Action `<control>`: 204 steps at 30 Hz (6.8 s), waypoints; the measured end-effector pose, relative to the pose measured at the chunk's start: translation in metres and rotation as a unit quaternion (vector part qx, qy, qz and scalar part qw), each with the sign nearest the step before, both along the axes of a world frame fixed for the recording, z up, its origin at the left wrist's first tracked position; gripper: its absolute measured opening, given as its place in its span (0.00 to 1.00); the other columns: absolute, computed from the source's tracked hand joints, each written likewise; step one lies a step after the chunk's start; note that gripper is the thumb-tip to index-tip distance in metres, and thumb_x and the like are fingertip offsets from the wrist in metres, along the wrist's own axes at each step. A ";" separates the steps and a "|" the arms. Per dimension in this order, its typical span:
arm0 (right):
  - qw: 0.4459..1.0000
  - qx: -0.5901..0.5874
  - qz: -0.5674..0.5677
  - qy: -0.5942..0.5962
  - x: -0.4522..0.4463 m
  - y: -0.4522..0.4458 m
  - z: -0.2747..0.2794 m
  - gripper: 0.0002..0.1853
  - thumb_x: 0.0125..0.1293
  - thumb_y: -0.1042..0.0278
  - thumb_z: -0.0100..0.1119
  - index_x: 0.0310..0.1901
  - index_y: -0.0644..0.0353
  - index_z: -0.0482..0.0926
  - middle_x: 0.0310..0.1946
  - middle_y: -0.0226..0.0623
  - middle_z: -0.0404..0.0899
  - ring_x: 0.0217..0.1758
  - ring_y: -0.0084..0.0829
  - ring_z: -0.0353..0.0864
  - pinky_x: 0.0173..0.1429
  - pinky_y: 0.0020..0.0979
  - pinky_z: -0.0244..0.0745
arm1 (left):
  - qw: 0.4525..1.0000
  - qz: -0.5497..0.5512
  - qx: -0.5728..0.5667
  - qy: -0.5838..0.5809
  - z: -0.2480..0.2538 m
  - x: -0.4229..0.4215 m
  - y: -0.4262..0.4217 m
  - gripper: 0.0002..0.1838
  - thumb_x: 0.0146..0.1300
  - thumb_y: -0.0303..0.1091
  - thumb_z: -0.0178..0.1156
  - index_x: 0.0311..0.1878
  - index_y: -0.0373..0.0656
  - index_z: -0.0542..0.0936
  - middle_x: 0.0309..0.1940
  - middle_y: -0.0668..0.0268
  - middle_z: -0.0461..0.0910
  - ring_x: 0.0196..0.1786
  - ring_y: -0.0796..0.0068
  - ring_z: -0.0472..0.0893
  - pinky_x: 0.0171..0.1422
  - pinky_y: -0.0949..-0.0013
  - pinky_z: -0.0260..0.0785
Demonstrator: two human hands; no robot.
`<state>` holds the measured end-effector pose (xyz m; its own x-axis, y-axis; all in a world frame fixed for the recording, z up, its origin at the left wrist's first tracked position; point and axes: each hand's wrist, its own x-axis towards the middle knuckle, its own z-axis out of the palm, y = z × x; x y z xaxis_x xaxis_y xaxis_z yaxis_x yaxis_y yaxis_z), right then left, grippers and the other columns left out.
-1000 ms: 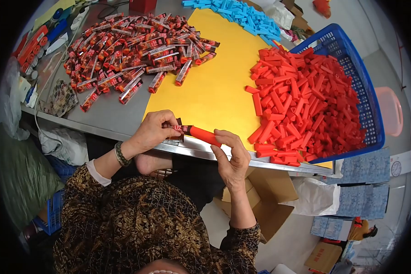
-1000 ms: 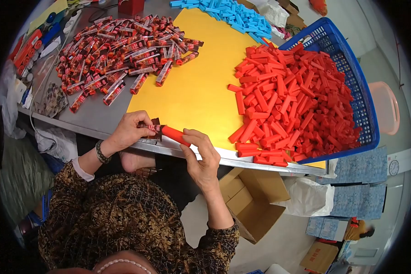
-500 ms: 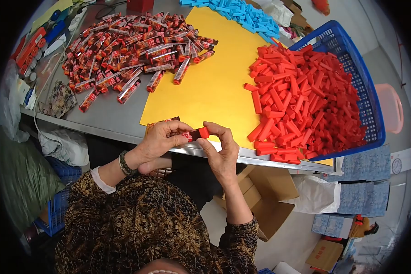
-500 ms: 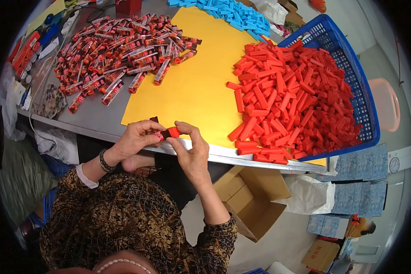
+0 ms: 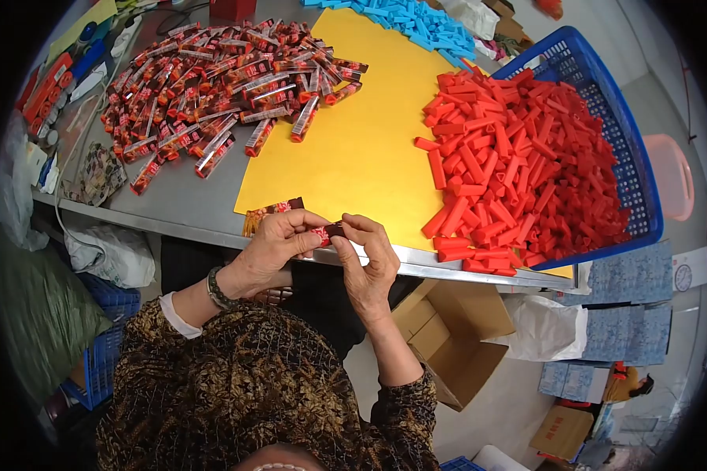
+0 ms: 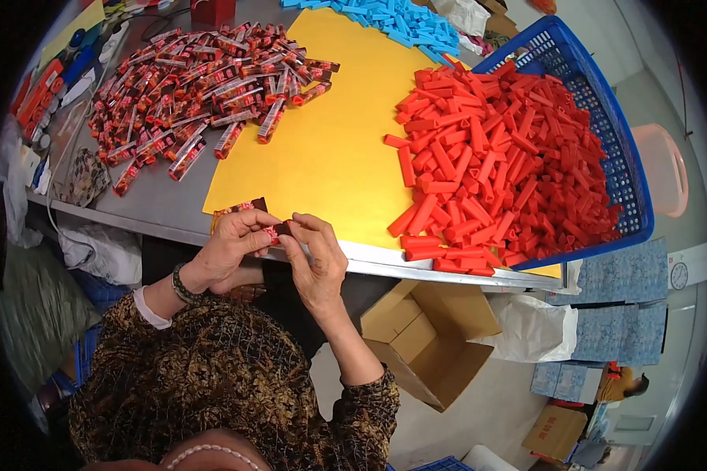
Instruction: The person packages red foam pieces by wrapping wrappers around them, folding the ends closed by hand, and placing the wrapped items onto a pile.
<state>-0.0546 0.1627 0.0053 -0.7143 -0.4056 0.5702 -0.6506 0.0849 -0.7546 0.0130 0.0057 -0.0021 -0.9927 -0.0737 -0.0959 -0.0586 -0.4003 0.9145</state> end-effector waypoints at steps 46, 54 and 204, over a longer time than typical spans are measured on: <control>0.819 0.429 -0.296 0.238 -0.177 0.057 -0.014 0.08 0.55 0.71 0.63 0.37 0.58 0.78 0.33 0.40 0.81 0.41 0.40 0.78 0.43 0.42 0.71 | 0.764 0.023 -0.640 0.076 -0.020 -0.020 -0.074 0.13 0.48 0.34 0.69 0.33 0.40 0.76 0.34 0.60 0.76 0.43 0.55 0.75 0.46 0.57 0.67; 0.766 0.484 -0.291 0.307 -0.216 0.052 -0.044 0.05 0.54 0.71 0.58 0.34 0.55 0.77 0.27 0.34 0.82 0.40 0.37 0.78 0.48 0.49 0.63 | 0.817 0.032 -0.572 0.066 -0.026 -0.023 -0.069 0.07 0.48 0.32 0.67 0.24 0.39 0.80 0.25 0.58 0.78 0.35 0.56 0.78 0.43 0.58 0.69; 0.826 0.415 -0.374 0.078 -0.132 0.114 -0.026 0.33 0.54 0.56 0.70 0.59 0.61 0.70 0.43 0.46 0.79 0.46 0.46 0.78 0.45 0.46 0.75 | 0.805 0.030 -0.587 0.084 -0.030 -0.021 -0.067 0.08 0.45 0.28 0.68 0.26 0.38 0.77 0.25 0.61 0.74 0.35 0.57 0.76 0.42 0.59 0.69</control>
<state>-0.1863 0.2768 -0.0205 -0.8859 -0.1813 0.4271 -0.2656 0.9529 -0.1464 -0.0077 -0.0613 -0.0320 -0.9755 -0.0639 0.2104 0.0928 0.7479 0.6573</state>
